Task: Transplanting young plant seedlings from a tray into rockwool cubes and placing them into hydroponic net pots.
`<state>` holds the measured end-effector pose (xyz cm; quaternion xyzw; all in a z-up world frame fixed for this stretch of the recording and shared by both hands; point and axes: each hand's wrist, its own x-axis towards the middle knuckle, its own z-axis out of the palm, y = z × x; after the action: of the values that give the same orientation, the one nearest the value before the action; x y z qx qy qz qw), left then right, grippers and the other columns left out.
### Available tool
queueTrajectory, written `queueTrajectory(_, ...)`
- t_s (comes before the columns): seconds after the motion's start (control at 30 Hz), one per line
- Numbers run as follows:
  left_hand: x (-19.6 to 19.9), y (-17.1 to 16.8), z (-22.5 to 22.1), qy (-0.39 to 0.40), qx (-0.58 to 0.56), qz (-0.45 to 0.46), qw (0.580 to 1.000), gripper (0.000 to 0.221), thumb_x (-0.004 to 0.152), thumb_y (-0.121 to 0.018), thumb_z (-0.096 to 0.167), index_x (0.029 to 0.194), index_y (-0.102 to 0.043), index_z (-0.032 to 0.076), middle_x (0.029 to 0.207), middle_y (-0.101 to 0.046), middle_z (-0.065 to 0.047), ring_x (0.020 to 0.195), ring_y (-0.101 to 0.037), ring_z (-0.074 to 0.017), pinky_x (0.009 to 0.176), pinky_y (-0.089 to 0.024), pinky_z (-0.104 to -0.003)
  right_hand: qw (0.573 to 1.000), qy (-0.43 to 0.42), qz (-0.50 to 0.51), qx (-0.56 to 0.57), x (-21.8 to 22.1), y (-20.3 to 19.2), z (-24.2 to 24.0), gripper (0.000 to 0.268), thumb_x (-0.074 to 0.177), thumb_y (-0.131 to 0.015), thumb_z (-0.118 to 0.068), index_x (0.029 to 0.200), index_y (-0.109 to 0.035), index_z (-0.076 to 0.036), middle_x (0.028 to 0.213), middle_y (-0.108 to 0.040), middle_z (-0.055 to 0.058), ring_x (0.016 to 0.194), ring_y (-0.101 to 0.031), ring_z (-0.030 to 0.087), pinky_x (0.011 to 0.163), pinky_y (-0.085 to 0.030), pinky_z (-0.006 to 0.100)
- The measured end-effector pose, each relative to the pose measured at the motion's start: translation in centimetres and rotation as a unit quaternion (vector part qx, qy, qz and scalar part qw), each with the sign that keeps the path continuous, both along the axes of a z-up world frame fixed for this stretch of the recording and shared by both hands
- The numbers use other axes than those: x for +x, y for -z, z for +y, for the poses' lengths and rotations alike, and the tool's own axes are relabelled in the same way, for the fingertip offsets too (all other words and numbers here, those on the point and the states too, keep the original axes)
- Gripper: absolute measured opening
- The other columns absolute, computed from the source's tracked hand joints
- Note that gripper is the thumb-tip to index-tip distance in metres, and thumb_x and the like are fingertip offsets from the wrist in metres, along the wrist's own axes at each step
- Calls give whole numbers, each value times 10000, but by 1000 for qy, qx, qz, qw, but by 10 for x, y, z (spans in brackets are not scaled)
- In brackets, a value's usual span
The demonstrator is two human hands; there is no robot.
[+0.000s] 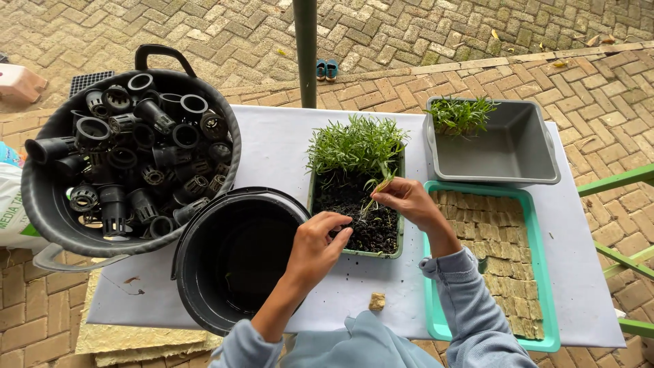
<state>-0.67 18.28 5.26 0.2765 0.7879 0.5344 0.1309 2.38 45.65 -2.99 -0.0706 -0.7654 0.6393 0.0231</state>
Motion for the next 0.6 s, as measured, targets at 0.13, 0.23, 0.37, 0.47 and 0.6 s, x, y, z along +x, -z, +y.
queueTrajectory(0.13,1,11,13,-5,1,76,997,200,860,-773,138,1022,-763,21,955,-750,-115,764,-716,-218,674,-571,-345,998,-45,43,16,11,-46,-33,150,898,-780,-128,996,-780,-15,928,-732,12,854,-680,79,758,-573,246)
queueTrajectory(0.23,0,9,19,4,-15,52,999,211,852,-786,159,1014,-782,23,843,-747,-128,696,-707,-193,636,-551,-336,992,-82,88,45,16,-61,-50,143,879,-799,-125,973,-776,-20,938,-702,13,833,-685,88,727,-580,250)
queueTrajectory(0.37,0,5,21,-13,-59,-64,996,207,913,-772,241,1011,-795,60,785,-749,-114,613,-656,-162,557,-506,-329,979,-95,135,118,16,-61,-50,168,853,-829,-121,982,-771,-32,927,-709,30,802,-682,110,686,-571,242)
queueTrajectory(0.47,-2,24,17,-9,-26,-35,999,182,901,-784,231,955,-811,59,797,-743,-86,614,-635,-138,548,-502,-312,989,-46,102,98,3,-29,-16,203,858,-800,-119,1047,-767,-54,949,-730,29,795,-687,113,687,-588,245)
queueTrajectory(0.6,1,34,19,-13,12,8,1000,130,847,-798,173,917,-824,66,832,-671,-38,618,-604,-116,502,-516,-275,958,213,-5,193,-37,49,55,185,920,-727,-137,1088,-790,-90,929,-775,56,790,-686,137,698,-569,312)
